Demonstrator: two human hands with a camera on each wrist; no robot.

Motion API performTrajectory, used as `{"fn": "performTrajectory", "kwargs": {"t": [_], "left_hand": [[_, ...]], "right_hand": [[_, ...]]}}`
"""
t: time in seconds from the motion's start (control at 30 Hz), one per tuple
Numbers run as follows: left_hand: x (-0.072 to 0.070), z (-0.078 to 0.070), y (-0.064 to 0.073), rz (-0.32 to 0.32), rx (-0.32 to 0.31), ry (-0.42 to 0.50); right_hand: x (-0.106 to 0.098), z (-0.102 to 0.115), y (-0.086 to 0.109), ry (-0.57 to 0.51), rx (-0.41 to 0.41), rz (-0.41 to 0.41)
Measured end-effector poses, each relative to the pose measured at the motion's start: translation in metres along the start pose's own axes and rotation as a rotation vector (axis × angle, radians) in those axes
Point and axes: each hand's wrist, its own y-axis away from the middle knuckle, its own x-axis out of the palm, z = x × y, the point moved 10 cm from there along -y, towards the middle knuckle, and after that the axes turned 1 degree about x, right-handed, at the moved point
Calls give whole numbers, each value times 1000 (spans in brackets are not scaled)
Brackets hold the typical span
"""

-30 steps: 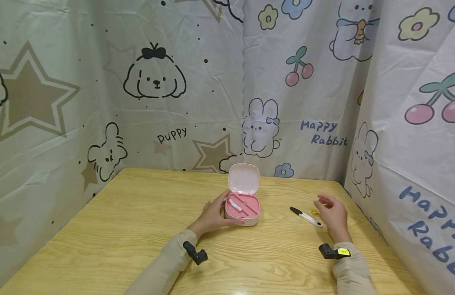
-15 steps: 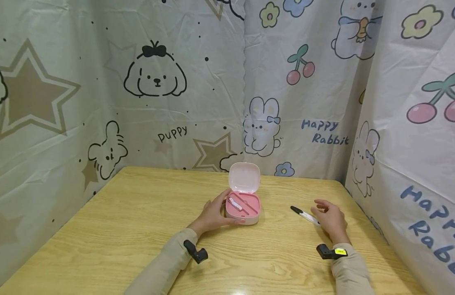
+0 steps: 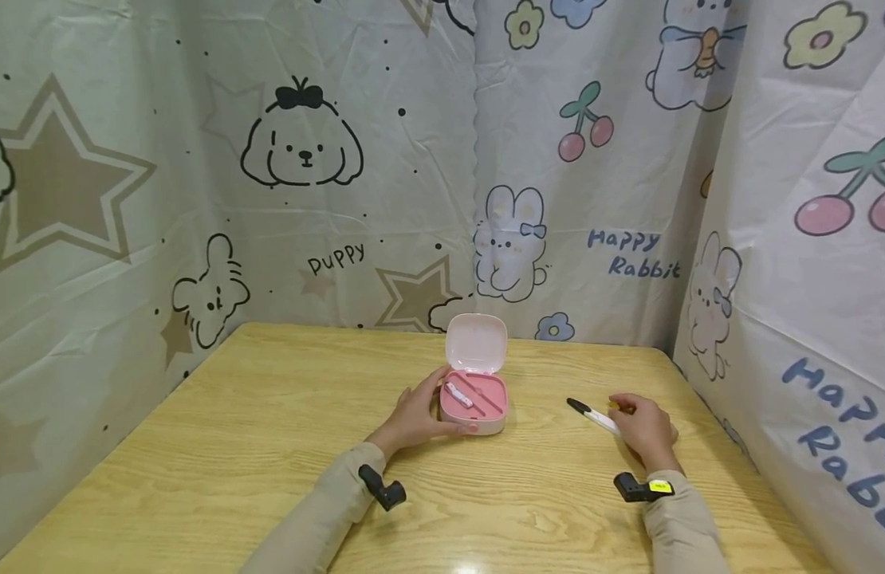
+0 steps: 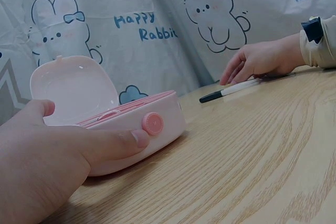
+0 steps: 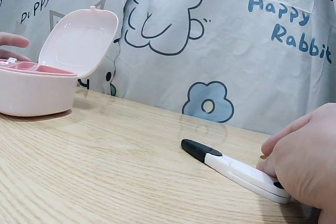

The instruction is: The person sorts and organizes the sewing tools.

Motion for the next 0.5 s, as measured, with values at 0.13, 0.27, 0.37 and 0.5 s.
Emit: {"fn": "performTrajectory", "kwargs": {"t": [0.13,0.27,0.37,0.5], "left_hand": [[1,0,-1,-4,7,0],[1,1,-2,-13,13,1],[1,1,-2,-8,8,1],[1,1,-1,5,-4,-17]], "right_hand": [[-2,0,1,5,14,-2],[-2,1,1,10,4,-4],[-2,2,2,3,-5,-6],[-4,4,2,-43,-11,-7]]}}
